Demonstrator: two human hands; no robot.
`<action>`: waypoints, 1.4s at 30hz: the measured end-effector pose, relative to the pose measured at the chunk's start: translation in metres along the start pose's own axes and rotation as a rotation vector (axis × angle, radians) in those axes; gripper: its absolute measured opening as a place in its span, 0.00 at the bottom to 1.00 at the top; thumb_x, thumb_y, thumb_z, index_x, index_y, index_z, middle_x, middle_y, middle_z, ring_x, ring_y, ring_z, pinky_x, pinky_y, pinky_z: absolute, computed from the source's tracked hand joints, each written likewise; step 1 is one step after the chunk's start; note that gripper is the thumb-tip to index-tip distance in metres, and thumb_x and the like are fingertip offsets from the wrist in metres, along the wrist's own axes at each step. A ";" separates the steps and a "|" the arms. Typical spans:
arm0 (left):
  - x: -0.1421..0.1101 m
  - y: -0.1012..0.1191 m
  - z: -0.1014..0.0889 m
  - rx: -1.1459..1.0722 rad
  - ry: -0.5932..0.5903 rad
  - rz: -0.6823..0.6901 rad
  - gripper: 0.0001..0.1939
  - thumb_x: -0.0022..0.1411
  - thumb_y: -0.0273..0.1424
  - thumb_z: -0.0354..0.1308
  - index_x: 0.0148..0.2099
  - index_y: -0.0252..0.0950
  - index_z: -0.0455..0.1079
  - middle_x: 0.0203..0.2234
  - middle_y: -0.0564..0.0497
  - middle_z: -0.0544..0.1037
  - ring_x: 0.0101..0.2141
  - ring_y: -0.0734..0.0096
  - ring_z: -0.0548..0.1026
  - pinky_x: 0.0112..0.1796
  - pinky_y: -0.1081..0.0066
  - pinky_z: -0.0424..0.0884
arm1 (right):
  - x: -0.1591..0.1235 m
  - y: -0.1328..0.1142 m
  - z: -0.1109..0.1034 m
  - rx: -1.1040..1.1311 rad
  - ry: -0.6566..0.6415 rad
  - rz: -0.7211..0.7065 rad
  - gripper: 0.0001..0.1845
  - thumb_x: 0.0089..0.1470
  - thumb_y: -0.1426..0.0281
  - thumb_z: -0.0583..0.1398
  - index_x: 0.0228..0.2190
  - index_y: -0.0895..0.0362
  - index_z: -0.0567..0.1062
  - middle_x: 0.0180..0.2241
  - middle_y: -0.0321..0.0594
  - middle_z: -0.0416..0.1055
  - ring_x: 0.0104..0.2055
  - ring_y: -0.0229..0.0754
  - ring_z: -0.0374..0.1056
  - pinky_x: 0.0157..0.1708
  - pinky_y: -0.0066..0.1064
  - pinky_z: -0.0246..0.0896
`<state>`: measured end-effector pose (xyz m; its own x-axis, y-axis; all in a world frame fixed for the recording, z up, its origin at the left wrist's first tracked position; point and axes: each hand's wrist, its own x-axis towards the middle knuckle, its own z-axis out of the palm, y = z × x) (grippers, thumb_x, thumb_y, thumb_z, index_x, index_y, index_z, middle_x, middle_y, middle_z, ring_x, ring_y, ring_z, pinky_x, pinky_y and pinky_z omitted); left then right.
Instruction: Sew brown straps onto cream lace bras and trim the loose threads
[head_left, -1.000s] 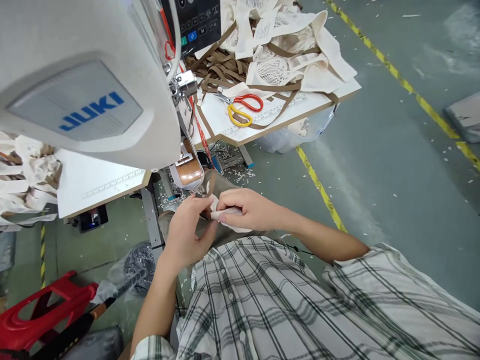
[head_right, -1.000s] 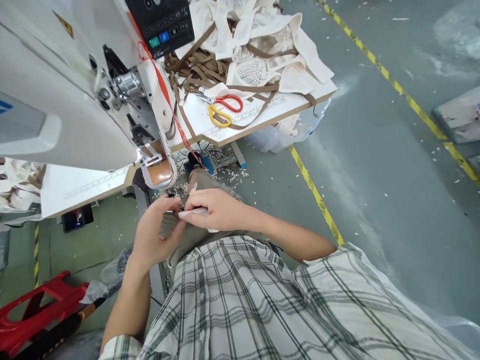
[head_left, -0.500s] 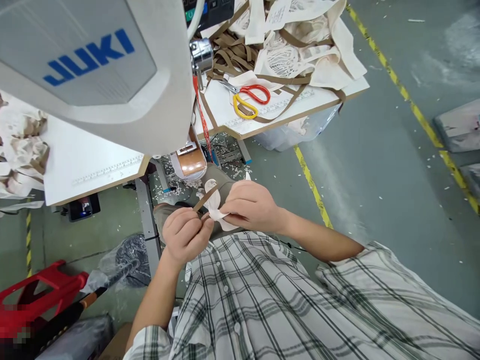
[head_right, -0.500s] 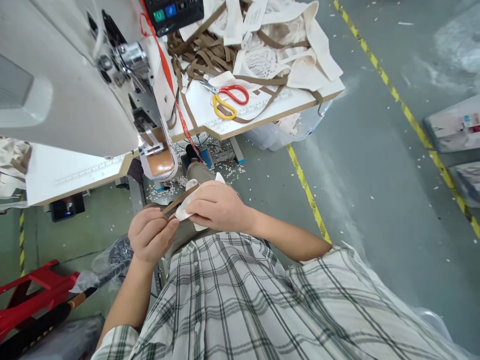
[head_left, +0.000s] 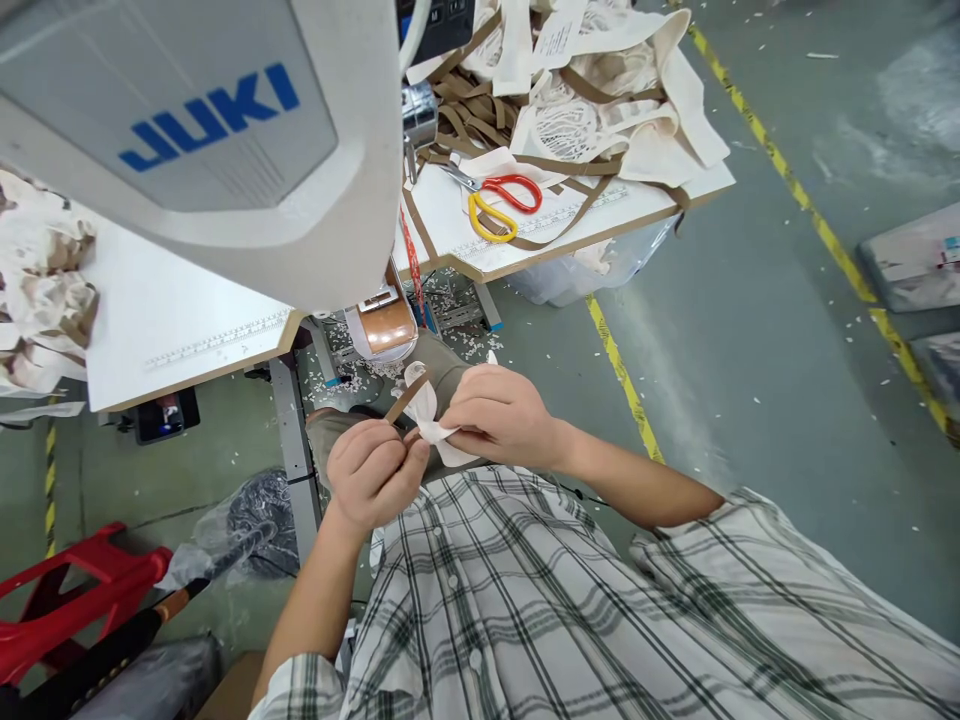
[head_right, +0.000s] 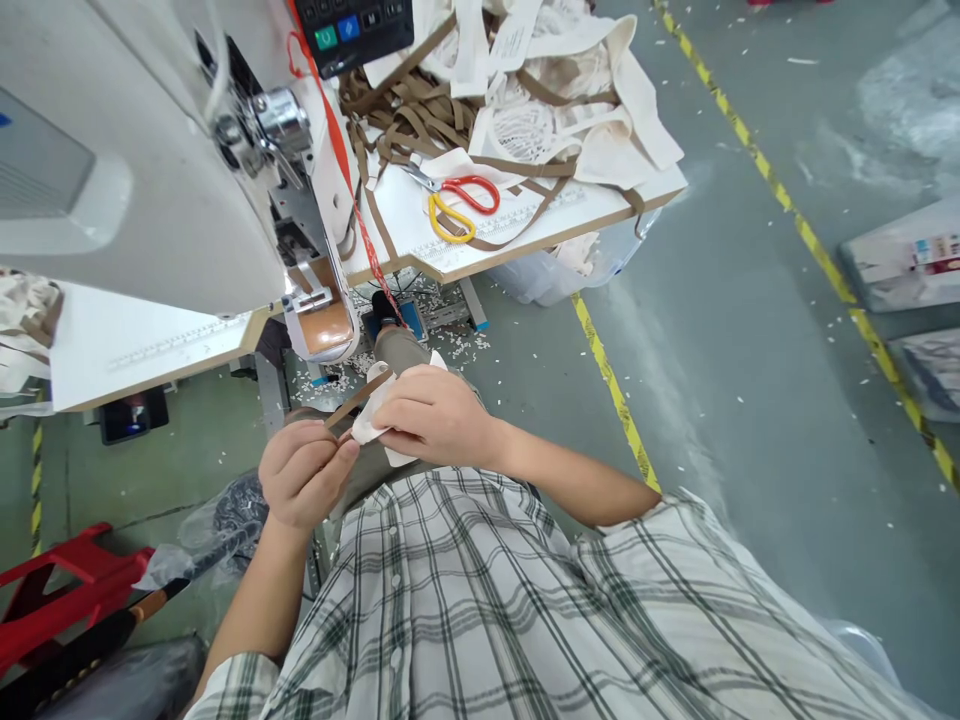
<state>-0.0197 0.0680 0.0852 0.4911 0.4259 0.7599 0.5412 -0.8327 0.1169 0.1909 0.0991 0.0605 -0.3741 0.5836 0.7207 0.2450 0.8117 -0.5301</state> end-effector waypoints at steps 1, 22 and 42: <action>0.000 0.000 -0.002 -0.003 -0.004 -0.004 0.11 0.55 0.15 0.65 0.36 0.36 0.72 0.21 0.55 0.72 0.28 0.71 0.73 0.35 0.67 0.77 | 0.001 0.000 0.000 0.012 -0.009 -0.003 0.03 0.59 0.73 0.62 0.34 0.54 0.73 0.29 0.35 0.75 0.32 0.37 0.69 0.37 0.31 0.65; -0.031 0.033 0.027 -1.212 -0.047 -1.665 0.27 0.60 0.57 0.59 0.30 0.36 0.74 0.16 0.54 0.64 0.21 0.73 0.60 0.28 0.71 0.62 | -0.010 0.017 0.020 -0.031 -0.248 0.041 0.13 0.67 0.62 0.56 0.36 0.54 0.78 0.34 0.37 0.76 0.33 0.36 0.67 0.35 0.31 0.55; -0.014 0.022 0.029 -1.006 0.033 -1.707 0.26 0.51 0.52 0.70 0.27 0.34 0.69 0.18 0.57 0.65 0.22 0.78 0.58 0.26 0.75 0.55 | -0.010 0.016 0.005 0.046 -0.095 0.319 0.09 0.62 0.66 0.60 0.40 0.58 0.77 0.40 0.44 0.76 0.45 0.42 0.69 0.49 0.35 0.66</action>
<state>0.0048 0.0543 0.0591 -0.0462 0.8619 -0.5049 -0.1653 0.4919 0.8548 0.1945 0.1060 0.0427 -0.3676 0.8019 0.4710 0.3237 0.5851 -0.7435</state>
